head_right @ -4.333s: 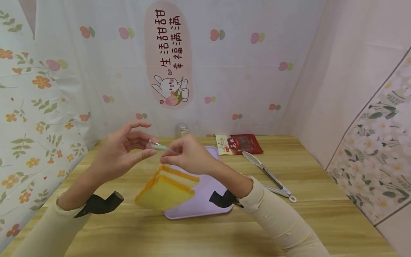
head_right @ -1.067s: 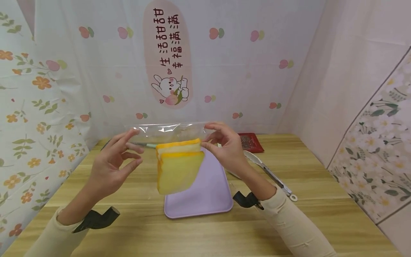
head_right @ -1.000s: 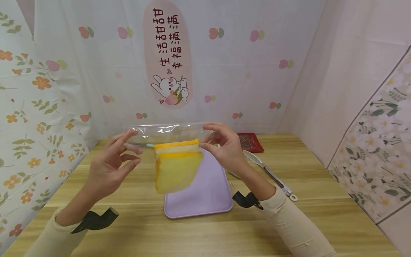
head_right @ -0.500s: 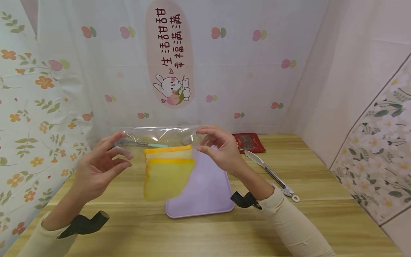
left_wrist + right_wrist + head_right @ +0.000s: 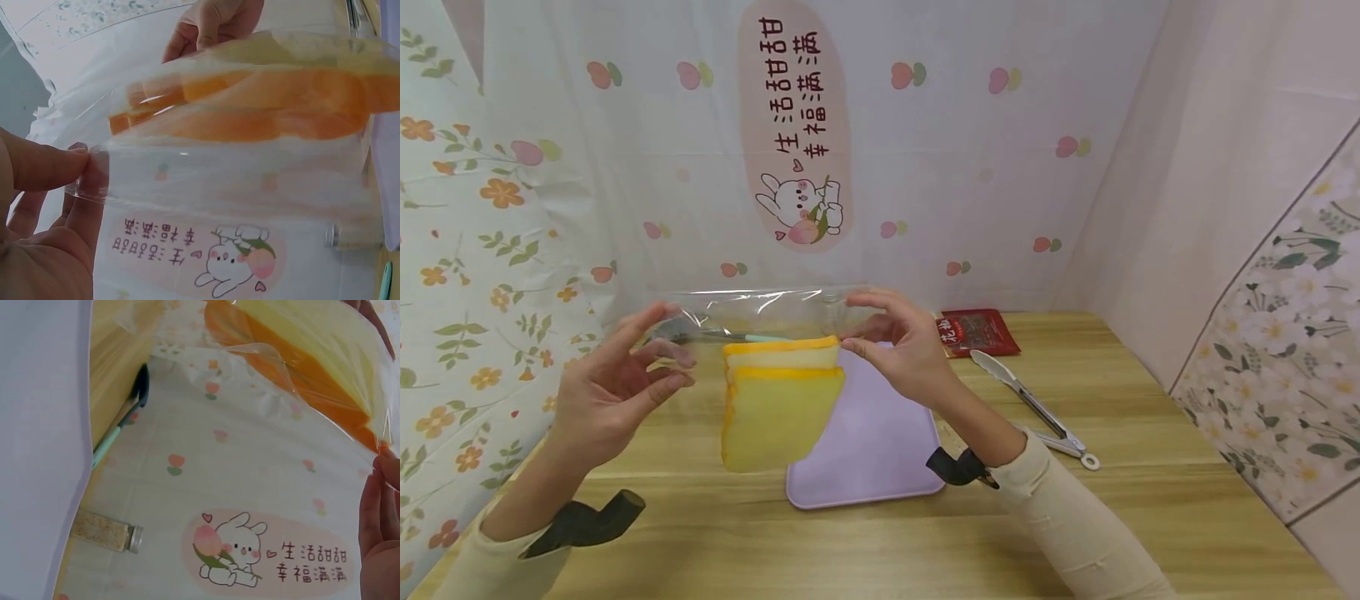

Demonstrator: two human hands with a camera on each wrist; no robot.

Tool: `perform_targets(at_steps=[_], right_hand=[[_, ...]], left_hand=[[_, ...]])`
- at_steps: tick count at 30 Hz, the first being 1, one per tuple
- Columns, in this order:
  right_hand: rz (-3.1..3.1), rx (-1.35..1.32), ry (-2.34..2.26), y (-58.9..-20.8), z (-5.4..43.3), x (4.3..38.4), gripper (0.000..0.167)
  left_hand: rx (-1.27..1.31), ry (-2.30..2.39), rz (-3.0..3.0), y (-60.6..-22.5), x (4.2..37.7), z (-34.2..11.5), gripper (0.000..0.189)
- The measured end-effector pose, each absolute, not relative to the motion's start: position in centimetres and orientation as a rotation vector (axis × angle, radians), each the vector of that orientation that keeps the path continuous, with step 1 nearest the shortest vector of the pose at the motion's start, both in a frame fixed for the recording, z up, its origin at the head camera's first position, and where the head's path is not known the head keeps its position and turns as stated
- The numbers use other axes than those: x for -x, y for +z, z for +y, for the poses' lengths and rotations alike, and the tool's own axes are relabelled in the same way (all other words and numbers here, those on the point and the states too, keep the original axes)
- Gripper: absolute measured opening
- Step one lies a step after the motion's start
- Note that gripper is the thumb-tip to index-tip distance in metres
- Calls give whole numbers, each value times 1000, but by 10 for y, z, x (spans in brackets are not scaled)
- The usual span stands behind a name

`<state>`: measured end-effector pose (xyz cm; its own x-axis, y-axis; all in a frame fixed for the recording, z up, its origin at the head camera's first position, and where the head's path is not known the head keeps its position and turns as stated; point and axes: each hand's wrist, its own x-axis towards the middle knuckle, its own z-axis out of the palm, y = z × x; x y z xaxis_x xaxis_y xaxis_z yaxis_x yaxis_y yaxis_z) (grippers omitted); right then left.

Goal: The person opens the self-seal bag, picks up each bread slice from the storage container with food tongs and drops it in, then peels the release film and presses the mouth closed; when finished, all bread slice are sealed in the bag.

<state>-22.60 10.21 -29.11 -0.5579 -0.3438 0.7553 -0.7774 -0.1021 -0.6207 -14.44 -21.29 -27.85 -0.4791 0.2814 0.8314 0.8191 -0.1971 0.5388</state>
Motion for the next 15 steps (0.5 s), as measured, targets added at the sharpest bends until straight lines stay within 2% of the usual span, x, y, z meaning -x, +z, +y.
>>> perform_targets(at_steps=[15], right_hand=[[-1851, -1261, 1828, -308, 75, 216, 50]], left_hand=[[1161, -1630, -1876, -298, 143, -258, 68]])
